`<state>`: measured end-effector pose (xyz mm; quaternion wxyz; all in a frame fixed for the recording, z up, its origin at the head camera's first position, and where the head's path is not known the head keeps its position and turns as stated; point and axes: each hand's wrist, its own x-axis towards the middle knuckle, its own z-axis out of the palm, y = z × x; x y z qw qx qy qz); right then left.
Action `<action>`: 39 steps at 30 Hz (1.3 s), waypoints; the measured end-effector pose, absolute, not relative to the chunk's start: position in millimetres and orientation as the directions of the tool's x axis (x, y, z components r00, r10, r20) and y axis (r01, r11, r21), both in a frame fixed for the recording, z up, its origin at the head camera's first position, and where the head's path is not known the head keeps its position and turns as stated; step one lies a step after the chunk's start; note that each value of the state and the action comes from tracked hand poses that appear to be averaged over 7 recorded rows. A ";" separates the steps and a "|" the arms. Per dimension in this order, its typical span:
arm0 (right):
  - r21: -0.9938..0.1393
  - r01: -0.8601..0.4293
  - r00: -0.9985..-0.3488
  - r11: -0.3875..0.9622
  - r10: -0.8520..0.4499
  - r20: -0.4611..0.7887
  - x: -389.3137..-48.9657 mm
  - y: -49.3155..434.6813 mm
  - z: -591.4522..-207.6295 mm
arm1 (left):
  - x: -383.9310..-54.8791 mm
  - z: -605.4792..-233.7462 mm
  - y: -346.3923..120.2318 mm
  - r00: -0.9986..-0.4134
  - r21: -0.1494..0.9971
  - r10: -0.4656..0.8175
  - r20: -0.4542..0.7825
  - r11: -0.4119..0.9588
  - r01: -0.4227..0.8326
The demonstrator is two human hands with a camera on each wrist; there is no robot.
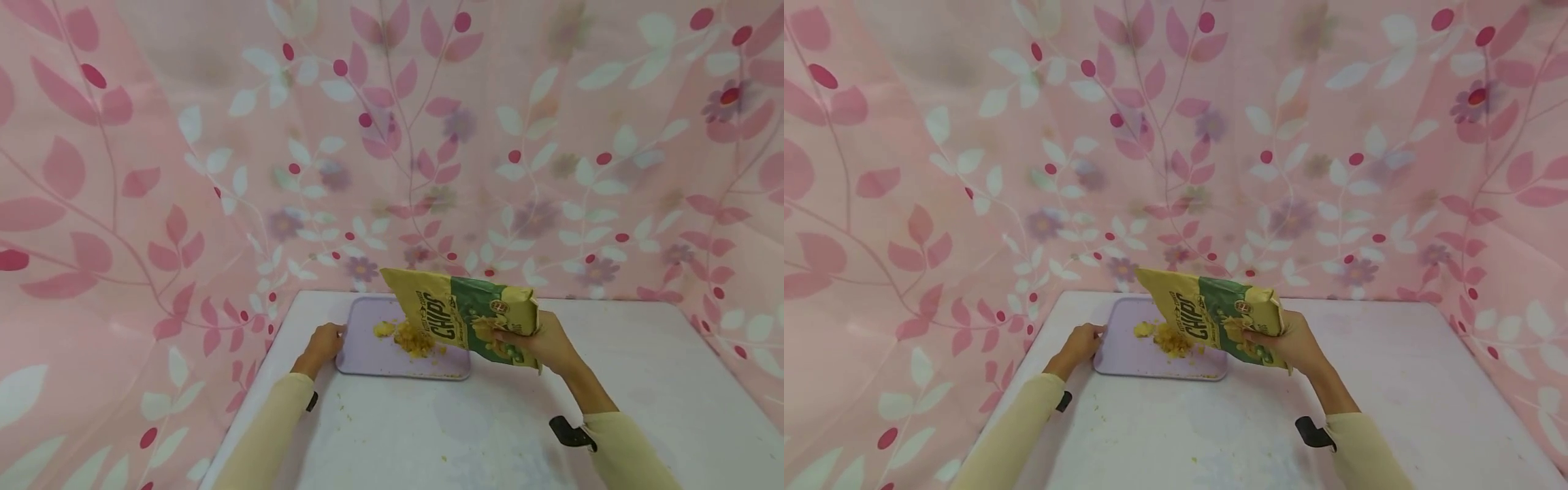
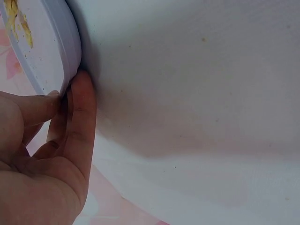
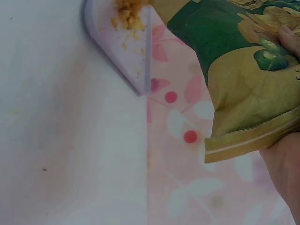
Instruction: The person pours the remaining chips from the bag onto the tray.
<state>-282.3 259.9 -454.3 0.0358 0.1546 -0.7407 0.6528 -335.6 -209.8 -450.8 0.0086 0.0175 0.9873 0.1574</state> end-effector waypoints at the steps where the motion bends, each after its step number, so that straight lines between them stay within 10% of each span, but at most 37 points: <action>1: -0.958 -0.258 -0.955 0.122 -0.179 0.235 -282.0 259.9 -456.3 | -335.9 -450.7 -209.8 -0.999 0.306 0.040 -0.016 0.951 0.033; 39: -0.923 -0.385 -0.915 0.029 -0.147 0.377 -279.1 265.4 -445.4 | -336.4 -449.8 -206.8 -0.998 0.318 -0.011 -0.063 0.948 -0.030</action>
